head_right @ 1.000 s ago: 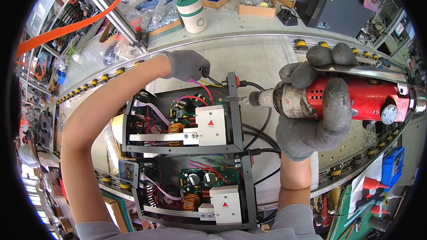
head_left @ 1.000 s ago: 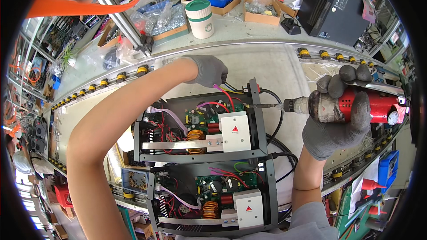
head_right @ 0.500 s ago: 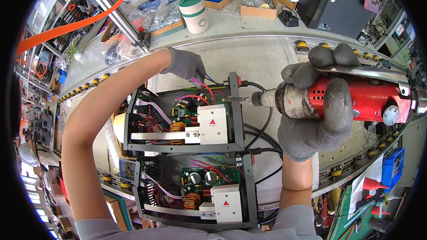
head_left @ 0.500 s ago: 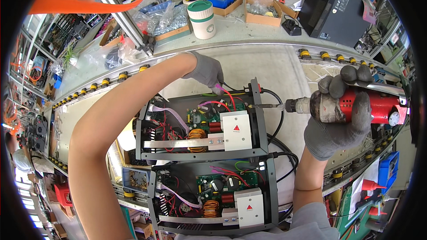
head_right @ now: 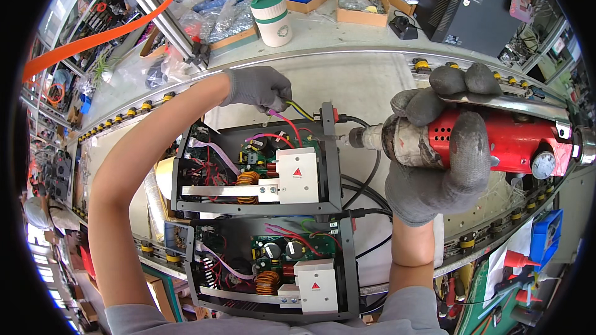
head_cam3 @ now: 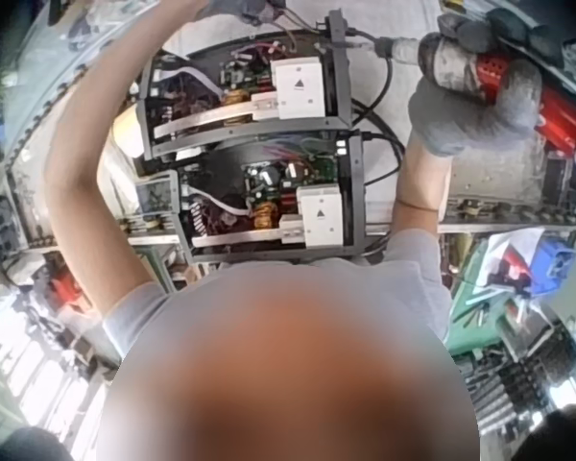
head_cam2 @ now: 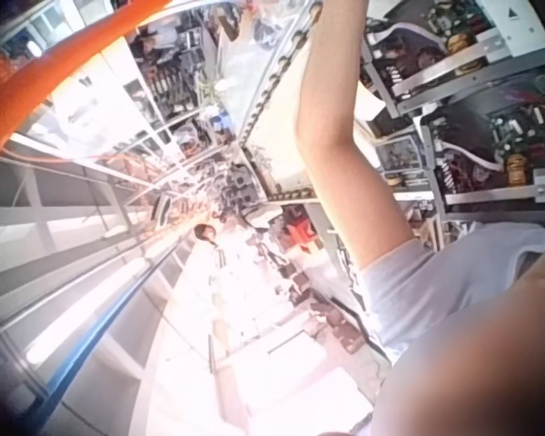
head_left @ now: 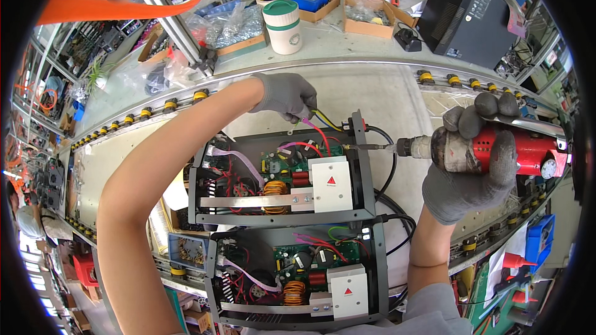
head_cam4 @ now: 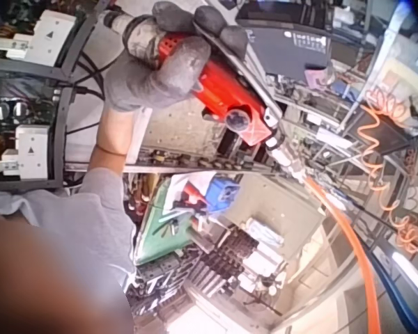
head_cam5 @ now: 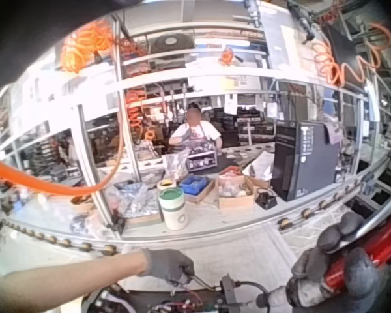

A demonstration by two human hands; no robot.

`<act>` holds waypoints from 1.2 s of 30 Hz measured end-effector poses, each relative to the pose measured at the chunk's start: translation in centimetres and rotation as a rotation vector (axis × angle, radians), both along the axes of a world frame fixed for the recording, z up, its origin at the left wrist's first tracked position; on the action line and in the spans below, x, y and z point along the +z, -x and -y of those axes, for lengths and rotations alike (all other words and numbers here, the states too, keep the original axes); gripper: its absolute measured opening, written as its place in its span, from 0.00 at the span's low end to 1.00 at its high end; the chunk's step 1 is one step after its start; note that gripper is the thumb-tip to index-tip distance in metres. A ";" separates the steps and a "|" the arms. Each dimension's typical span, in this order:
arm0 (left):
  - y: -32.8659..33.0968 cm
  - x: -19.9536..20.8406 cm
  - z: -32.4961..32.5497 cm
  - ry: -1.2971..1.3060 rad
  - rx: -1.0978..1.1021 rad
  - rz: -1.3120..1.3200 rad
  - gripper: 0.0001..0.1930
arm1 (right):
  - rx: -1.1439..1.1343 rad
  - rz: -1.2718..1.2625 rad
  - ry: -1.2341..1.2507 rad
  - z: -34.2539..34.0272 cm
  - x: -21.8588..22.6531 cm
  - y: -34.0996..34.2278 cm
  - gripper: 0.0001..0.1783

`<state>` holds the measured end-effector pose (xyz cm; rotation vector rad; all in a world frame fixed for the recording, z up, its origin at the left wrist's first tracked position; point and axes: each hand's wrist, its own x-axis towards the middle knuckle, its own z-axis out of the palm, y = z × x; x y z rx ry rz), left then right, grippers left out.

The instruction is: Assembling internal components and wiring of an electronic power unit on a production line.

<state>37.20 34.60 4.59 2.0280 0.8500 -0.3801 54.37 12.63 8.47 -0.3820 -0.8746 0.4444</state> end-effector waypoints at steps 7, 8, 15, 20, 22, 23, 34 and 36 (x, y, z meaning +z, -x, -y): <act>-0.2 -1.7 1.4 0.017 0.090 0.280 0.10 | -0.053 0.003 0.041 -0.9 -0.3 0.2 0.26; -0.2 -1.9 1.7 0.051 0.125 0.346 0.11 | -0.042 -0.015 0.049 -1.1 -0.4 0.3 0.26; -0.1 -3.2 3.7 0.148 0.301 0.539 0.08 | -0.118 0.089 0.225 -2.5 -0.7 1.3 0.24; -0.2 -4.7 3.8 -0.039 0.354 0.505 0.07 | -0.137 0.166 0.324 -3.3 -0.9 1.7 0.23; 0.0 -5.2 3.6 -0.074 0.380 0.539 0.08 | -0.119 0.197 0.291 -3.6 -1.2 1.9 0.22; 0.2 -5.4 3.5 -0.031 0.387 0.553 0.07 | -0.122 0.206 0.296 -3.8 -1.3 2.0 0.22; 1.0 -6.6 3.9 -0.013 0.288 0.522 0.10 | -0.071 0.411 0.354 -4.3 -2.2 3.1 0.26; 1.0 -6.7 3.9 -0.050 0.254 0.549 0.11 | -0.036 0.362 0.298 -4.6 -2.3 3.4 0.26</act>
